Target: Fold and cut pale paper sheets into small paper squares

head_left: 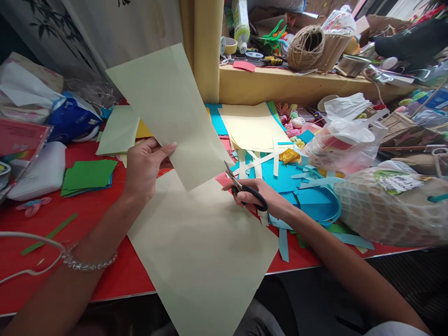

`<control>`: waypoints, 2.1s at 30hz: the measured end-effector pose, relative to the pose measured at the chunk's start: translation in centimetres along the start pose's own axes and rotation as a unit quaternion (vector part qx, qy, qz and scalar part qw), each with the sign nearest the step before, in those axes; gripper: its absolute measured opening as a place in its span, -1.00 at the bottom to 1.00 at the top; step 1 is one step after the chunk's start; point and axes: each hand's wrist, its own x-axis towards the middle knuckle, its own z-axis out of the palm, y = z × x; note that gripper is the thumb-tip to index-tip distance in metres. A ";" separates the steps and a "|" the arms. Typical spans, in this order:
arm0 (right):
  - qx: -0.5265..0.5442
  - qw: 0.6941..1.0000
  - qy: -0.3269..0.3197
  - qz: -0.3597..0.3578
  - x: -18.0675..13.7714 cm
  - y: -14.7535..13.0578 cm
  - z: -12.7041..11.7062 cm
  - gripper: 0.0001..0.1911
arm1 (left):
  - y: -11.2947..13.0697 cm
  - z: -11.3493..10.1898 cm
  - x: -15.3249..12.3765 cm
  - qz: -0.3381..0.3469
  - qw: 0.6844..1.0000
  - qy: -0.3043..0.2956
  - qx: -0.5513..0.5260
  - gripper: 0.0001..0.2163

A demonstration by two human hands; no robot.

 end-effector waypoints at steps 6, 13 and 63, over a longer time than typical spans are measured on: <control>0.001 1.000 0.015 0.007 0.0 -0.3 0.3 -0.54 | -0.5 0.2 0.3 0.029 0.999 0.012 -0.011 -0.87; 0.003 1.000 0.015 0.013 0.0 0.0 0.3 -0.54 | -0.6 0.3 0.3 0.038 0.999 0.010 -0.023 -0.88; -0.060 0.994 0.073 -0.058 0.2 0.8 2.3 -0.62 | -0.5 0.1 0.6 0.070 0.997 0.007 -0.020 -0.90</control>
